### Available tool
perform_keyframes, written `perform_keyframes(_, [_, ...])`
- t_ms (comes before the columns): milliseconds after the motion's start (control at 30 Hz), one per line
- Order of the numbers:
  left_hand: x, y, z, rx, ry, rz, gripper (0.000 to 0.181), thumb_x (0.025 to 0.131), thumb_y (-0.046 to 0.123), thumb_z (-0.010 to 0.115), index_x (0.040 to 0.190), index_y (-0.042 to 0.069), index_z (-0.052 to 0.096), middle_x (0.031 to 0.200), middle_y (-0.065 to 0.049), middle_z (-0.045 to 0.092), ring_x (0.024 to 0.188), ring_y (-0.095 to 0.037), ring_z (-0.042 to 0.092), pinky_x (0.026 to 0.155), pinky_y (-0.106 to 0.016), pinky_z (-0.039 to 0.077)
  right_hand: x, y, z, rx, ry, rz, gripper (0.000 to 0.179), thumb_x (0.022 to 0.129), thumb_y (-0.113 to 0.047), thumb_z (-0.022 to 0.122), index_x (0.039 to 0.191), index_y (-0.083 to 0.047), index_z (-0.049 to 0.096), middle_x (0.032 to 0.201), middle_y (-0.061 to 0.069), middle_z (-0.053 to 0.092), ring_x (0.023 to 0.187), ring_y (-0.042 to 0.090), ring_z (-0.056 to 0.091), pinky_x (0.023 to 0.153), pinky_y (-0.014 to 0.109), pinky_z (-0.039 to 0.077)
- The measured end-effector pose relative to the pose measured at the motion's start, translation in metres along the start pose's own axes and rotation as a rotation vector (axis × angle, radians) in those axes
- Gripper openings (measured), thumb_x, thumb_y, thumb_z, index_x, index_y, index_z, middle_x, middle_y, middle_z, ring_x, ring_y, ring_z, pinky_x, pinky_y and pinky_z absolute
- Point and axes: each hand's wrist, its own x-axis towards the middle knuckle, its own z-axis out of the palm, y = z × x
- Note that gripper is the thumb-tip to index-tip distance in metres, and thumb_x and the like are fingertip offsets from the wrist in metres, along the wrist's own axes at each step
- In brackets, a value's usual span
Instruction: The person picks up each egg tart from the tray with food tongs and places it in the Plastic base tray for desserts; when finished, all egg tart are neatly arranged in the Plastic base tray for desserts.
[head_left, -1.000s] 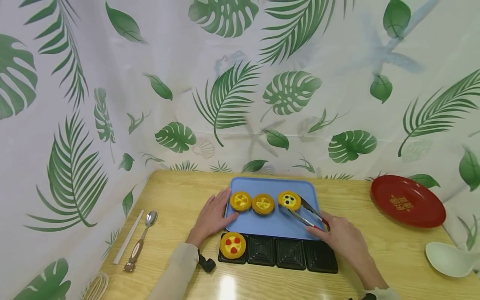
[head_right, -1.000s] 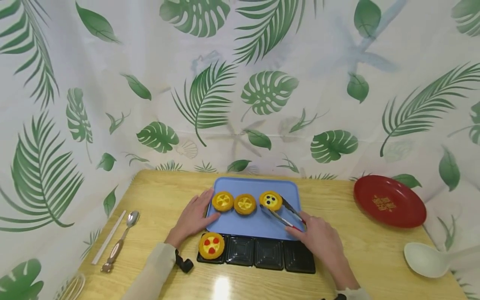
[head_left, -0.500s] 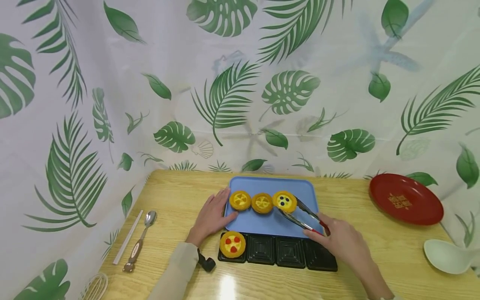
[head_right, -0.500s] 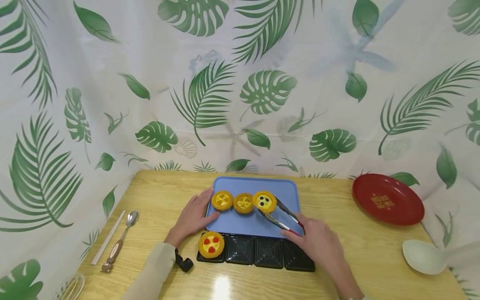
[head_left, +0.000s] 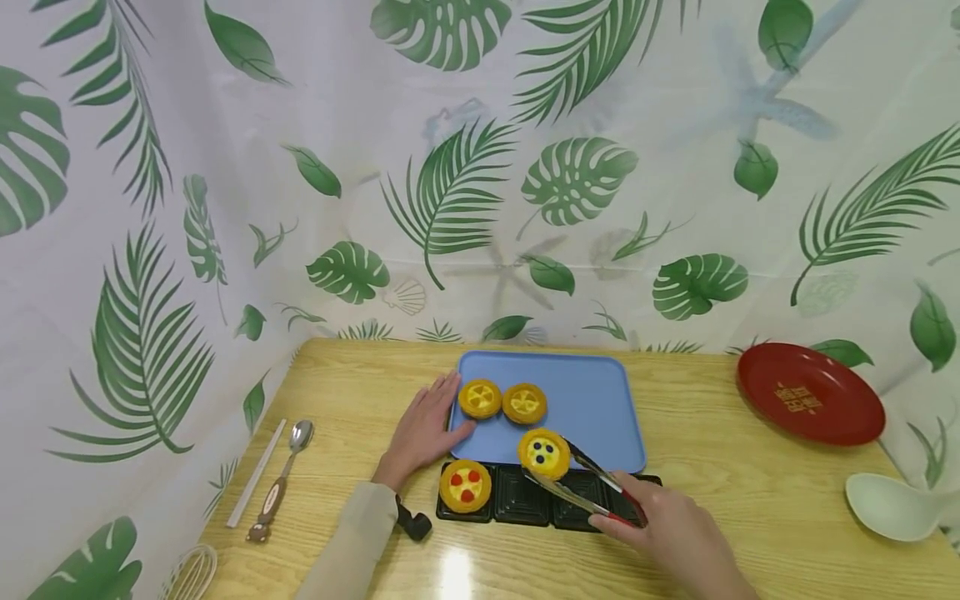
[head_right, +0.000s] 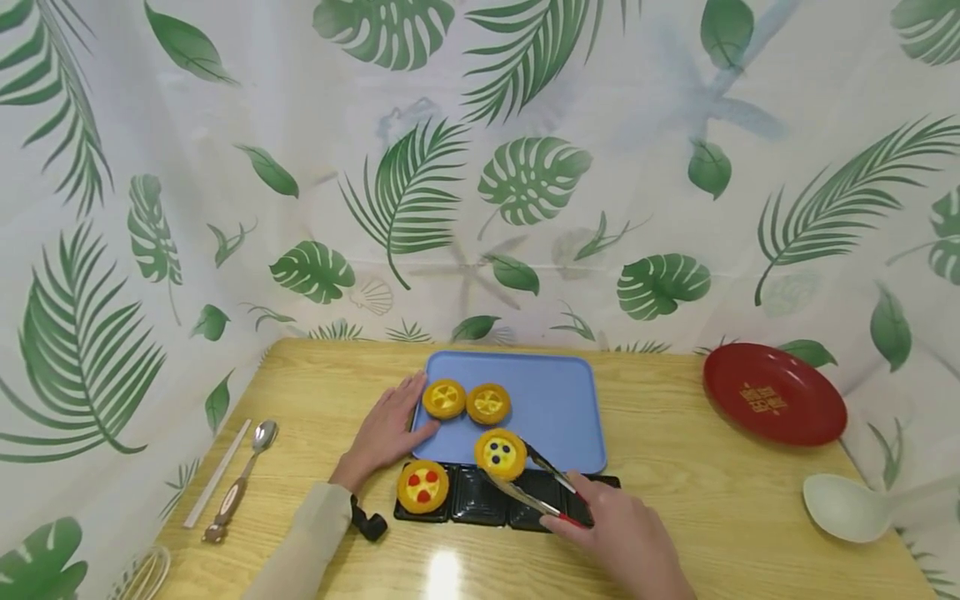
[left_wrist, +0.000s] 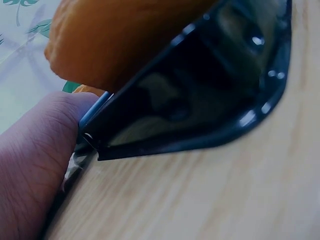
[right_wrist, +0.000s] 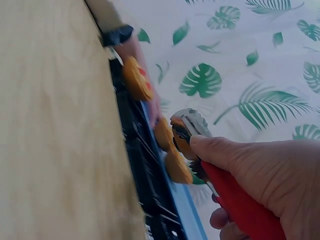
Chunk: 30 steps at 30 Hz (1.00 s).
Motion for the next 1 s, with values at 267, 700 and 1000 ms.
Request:
perform_keyframes(267, [0.001,0.0,-0.001,-0.001,0.001,-0.001,0.093,0.099,0.069,0.046,0.169,0.014,0.017,0.174,-0.001,0.018,0.161,-0.023,0.018,0.13,-0.044,0.014,-0.004,-0.009,0.014,-0.071,-0.098,0.001,0.084,0.078,-0.074,0.075,0.14,-0.018,0.069,0.114,0.004,0.075,0.087,0.018,0.068,0.074,0.047,0.06])
perform_keyframes(700, [0.001,0.0,-0.001,-0.011,0.008,0.001,0.093,0.099,0.068,0.048,0.168,0.013,0.019,0.174,-0.002,0.02,0.161,-0.023,0.018,0.13,-0.045,0.015,-0.003,-0.017,0.023,-0.072,-0.149,0.014,0.087,0.076,-0.077,0.074,0.14,-0.018,0.069,0.084,-0.008,0.064,0.074,0.012,0.056,0.069,0.044,0.055])
perform_keyframes(1000, [0.001,0.0,-0.001,-0.023,0.015,0.012,0.093,0.099,0.065,0.051,0.168,0.011,0.02,0.173,-0.004,0.024,0.16,-0.025,0.02,0.129,-0.047,0.017,-0.002,-0.018,0.026,-0.043,-0.167,0.015,0.086,0.076,-0.076,0.075,0.138,-0.016,0.069,0.102,-0.002,0.073,0.087,0.016,0.067,0.078,0.05,0.06])
